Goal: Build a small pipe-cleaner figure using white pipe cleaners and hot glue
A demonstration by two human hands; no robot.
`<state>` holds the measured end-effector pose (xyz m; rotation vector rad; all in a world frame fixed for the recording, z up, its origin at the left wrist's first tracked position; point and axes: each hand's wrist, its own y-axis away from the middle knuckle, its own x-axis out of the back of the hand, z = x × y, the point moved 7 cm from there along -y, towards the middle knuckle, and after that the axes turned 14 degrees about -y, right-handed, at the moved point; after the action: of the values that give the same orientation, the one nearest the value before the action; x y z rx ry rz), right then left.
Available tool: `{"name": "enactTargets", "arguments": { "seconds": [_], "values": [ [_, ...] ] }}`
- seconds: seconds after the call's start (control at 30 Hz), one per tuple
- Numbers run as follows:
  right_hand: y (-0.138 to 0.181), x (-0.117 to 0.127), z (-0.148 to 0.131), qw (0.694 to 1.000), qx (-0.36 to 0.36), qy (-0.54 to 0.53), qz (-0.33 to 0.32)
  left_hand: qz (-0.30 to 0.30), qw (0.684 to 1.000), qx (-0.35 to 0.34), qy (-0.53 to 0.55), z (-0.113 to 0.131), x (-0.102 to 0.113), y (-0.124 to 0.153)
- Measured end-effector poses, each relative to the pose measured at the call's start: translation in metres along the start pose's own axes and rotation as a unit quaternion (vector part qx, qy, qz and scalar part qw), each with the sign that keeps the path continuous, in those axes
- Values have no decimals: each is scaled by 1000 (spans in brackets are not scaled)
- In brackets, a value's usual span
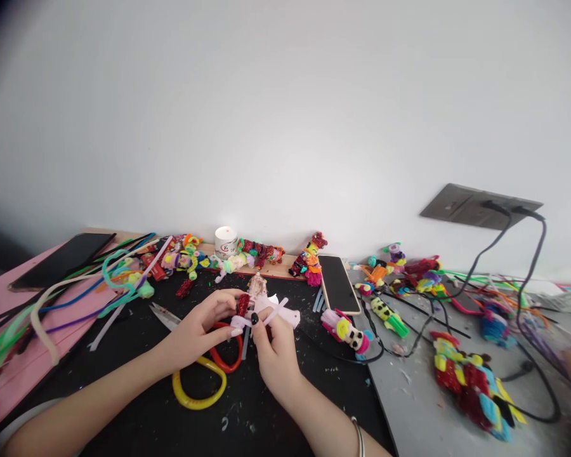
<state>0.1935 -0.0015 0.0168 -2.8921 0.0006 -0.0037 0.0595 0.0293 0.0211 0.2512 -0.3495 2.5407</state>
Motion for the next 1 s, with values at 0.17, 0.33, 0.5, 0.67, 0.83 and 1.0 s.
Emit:
{"name": "enactTargets", "arguments": {
  "seconds": [0.17, 0.33, 0.5, 0.67, 0.83, 1.0],
  "values": [
    [-1, 0, 2, 1000, -9, 4, 2, 21, 994, -27, -101, 7, 2, 2],
    [0, -2, 6, 1000, -26, -13, -7, 17, 996, -30, -80, 8, 1, 3],
    [-1, -4, 6, 1000, -26, -7, -16, 3, 996, -36, -84, 6, 0, 3],
    [-3, -4, 3, 1000, -14, 15, -16, -3, 988, -36, -148, 9, 2, 1],
    [-2, -3, -1, 1000, -6, 14, -11, -10, 977, -49, -206, 16, 4, 1],
    [-2, 0, -2, 1000, -11, -3, -1, -13, 969, -69, -239, 19, 2, 2]
  ]
}}
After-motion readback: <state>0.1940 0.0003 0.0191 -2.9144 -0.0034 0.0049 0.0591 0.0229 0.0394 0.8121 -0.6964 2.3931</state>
